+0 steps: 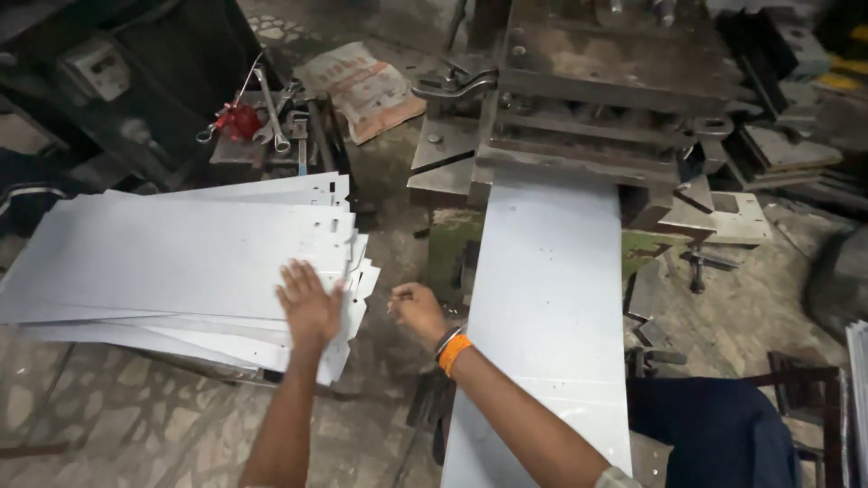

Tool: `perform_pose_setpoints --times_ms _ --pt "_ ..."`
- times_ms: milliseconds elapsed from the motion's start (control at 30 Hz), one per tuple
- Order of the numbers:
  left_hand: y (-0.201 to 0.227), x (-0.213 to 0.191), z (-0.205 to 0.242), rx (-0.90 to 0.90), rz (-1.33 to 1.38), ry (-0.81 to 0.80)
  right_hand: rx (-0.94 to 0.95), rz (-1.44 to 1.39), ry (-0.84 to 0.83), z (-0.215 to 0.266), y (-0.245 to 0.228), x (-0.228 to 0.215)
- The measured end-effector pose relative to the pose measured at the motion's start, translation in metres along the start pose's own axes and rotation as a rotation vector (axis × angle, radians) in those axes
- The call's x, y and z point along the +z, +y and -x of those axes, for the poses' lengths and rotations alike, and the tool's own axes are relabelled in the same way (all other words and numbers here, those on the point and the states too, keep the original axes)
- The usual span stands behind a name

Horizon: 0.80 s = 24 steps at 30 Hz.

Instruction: Feeding metal sheets into a stamping press and stacking the processed parts.

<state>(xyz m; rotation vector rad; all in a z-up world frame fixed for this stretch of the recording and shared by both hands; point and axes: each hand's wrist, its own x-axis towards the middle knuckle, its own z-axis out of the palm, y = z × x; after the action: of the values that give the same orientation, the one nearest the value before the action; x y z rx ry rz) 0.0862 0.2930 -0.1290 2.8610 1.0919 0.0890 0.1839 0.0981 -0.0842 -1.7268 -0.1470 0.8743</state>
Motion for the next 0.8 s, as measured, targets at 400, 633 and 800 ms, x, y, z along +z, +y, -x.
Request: perform_pose_setpoints --times_ms 400,633,800 --pt "0.075 -0.097 0.180 -0.396 0.906 0.539 0.215 -0.448 0.154 0.040 0.040 0.013" --pt "-0.037 -0.094 0.181 -0.762 2.281 0.288 0.190 -0.413 -0.091 0.228 -0.056 -0.020" --pt "-0.051 -0.100 0.188 -0.861 2.043 0.062 0.082 -0.494 -0.450 0.278 -0.017 -0.071"
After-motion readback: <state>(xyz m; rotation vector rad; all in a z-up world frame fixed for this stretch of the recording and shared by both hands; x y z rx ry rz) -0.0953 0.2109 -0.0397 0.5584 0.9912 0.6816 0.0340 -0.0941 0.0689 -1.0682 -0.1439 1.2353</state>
